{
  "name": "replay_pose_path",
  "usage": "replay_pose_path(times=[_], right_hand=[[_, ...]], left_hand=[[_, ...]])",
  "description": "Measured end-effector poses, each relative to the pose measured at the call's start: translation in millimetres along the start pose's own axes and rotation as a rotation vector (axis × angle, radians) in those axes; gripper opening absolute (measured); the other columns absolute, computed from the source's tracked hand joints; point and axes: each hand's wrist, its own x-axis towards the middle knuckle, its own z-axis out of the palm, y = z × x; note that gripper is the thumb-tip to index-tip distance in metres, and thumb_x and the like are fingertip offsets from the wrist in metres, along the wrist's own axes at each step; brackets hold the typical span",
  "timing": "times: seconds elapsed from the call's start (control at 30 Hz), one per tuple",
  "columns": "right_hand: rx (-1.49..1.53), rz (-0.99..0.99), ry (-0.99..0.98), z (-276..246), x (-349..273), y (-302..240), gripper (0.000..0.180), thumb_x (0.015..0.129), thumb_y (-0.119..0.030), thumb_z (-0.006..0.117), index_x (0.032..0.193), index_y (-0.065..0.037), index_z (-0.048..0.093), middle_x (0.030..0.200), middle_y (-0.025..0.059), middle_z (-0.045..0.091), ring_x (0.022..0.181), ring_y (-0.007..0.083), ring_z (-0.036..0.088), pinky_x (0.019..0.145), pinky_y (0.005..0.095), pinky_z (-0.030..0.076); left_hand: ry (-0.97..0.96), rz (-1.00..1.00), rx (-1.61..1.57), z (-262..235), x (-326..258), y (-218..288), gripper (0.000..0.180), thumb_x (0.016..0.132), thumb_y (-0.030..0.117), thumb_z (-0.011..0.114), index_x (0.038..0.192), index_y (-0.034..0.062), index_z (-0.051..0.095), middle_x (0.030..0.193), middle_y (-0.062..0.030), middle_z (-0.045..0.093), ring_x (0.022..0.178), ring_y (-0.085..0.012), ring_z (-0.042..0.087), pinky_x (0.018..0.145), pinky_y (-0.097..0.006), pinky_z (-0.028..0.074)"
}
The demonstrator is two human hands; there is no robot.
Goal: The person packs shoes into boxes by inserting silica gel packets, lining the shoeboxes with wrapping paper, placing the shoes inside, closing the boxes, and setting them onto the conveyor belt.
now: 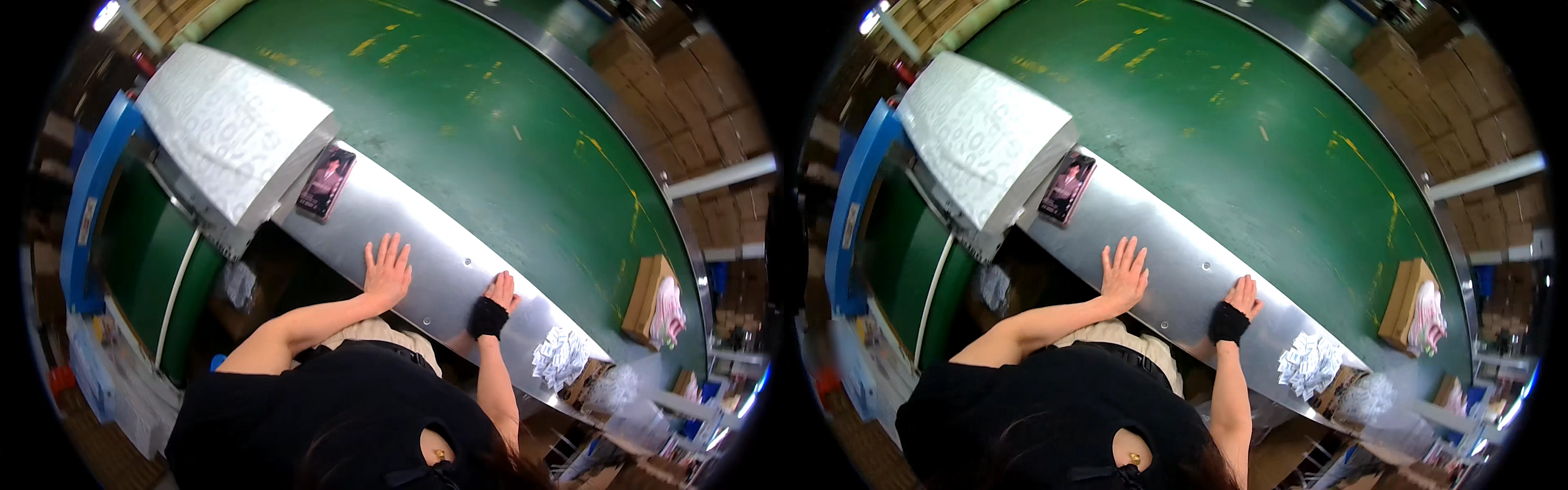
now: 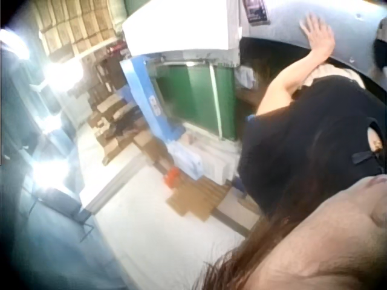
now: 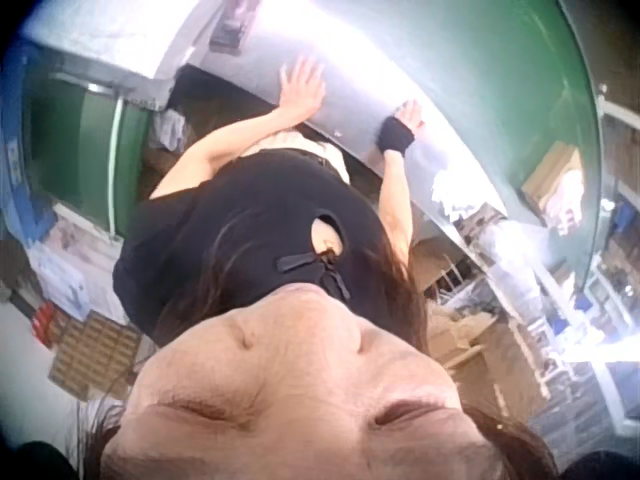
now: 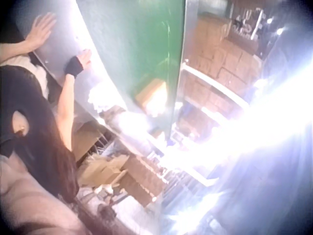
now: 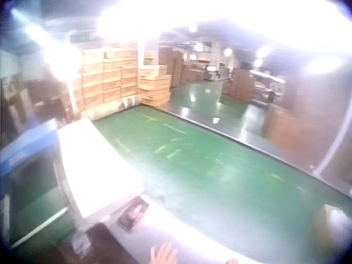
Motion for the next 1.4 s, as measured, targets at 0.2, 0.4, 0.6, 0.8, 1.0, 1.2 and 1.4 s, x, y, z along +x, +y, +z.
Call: replay_pose_path(times=[0.2, 0.4, 0.6, 0.8, 1.0, 1.2, 1.4], right_hand=[[0.527, 0.084, 0.014, 43.7, 2.7, -35.8, 0.035, 0.085, -0.009, 0.035, 0.118, -0.001, 0.044, 0.121, 0.0198, 0.043, 0.116, 0.0333, 0.037, 0.099, 0.0414, 0.026], [1.732, 0.705, -0.498, -68.4, 43.0, -106.7, 0.046, 0.09, -0.041, 0.037, 0.124, -0.011, 0.042, 0.114, 0.0016, 0.047, 0.1, 0.0112, 0.046, 0.08, 0.0248, 0.041], [1.624, 0.612, -0.406, -67.3, 42.9, -62.3, 0.044, 0.09, -0.037, 0.039, 0.12, -0.007, 0.046, 0.103, 0.0065, 0.054, 0.091, 0.0155, 0.053, 0.078, 0.0285, 0.043], [1.096, 0.19, 0.312, 11.7, 61.2, 180.3, 0.012, 0.08, -0.016, 0.053, 0.074, -0.006, 0.053, 0.075, 0.0049, 0.054, 0.072, 0.0157, 0.051, 0.066, 0.0286, 0.043], [0.179, 0.984, 0.913, -59.9, 106.1, 433.2, 0.044, 0.072, -0.044, 0.057, 0.065, -0.001, 0.049, 0.058, 0.0162, 0.048, 0.054, 0.0306, 0.049, 0.05, 0.041, 0.039], [1.327, 1.463, 0.702, -67.3, 55.9, 565.1, 0.041, 0.073, -0.046, 0.058, 0.06, -0.009, 0.046, 0.047, 0.006, 0.039, 0.049, 0.0211, 0.043, 0.042, 0.0345, 0.033], [1.722, 1.219, 0.899, -54.8, 97.9, 496.3, 0.038, 0.074, -0.043, 0.061, 0.062, -0.01, 0.045, 0.05, 0.0023, 0.039, 0.046, 0.0152, 0.039, 0.04, 0.027, 0.032]], left_hand=[[-0.134, 0.045, -0.578, -3.9, 28.6, 32.0, 0.044, 0.082, 0.017, 0.049, 0.122, 0.0021, 0.037, 0.114, -0.0165, 0.046, 0.099, -0.0265, 0.048, 0.081, -0.045, 0.037], [-0.548, -0.372, -1.372, -12.7, 63.8, 65.3, 0.031, 0.089, 0.025, 0.045, 0.114, 0.0058, 0.047, 0.086, -0.0035, 0.057, 0.071, -0.0088, 0.055, 0.061, -0.023, 0.046], [-0.525, -0.275, -1.291, 14.7, 74.2, 85.5, 0.02, 0.089, 0.024, 0.046, 0.09, 0.0047, 0.051, 0.073, -0.0014, 0.054, 0.063, -0.0096, 0.053, 0.057, -0.025, 0.045], [0.014, 0.032, -0.305, 43.4, 75.5, 86.4, 0.012, 0.083, 0.011, 0.045, 0.082, 0.0008, 0.05, 0.065, -0.0125, 0.052, 0.059, -0.0311, 0.049, 0.056, -0.039, 0.039], [0.111, -0.007, 0.164, 57.6, 43.8, 54.2, 0.012, 0.08, 0.01, 0.045, 0.087, 0.0014, 0.049, 0.092, -0.0152, 0.05, 0.091, -0.0329, 0.044, 0.08, -0.044, 0.031], [0.289, -0.004, 0.249, 51.1, 44.4, 77.3, 0.014, 0.076, 0.009, 0.047, 0.089, 0.0022, 0.046, 0.097, -0.0168, 0.045, 0.091, -0.0349, 0.041, 0.082, -0.046, 0.03], [0.26, -0.074, 0.191, 45.7, 55.1, 82.6, 0.02, 0.067, 0.005, 0.05, 0.087, 0.0048, 0.045, 0.093, -0.0131, 0.044, 0.09, -0.0319, 0.041, 0.081, -0.044, 0.03]])
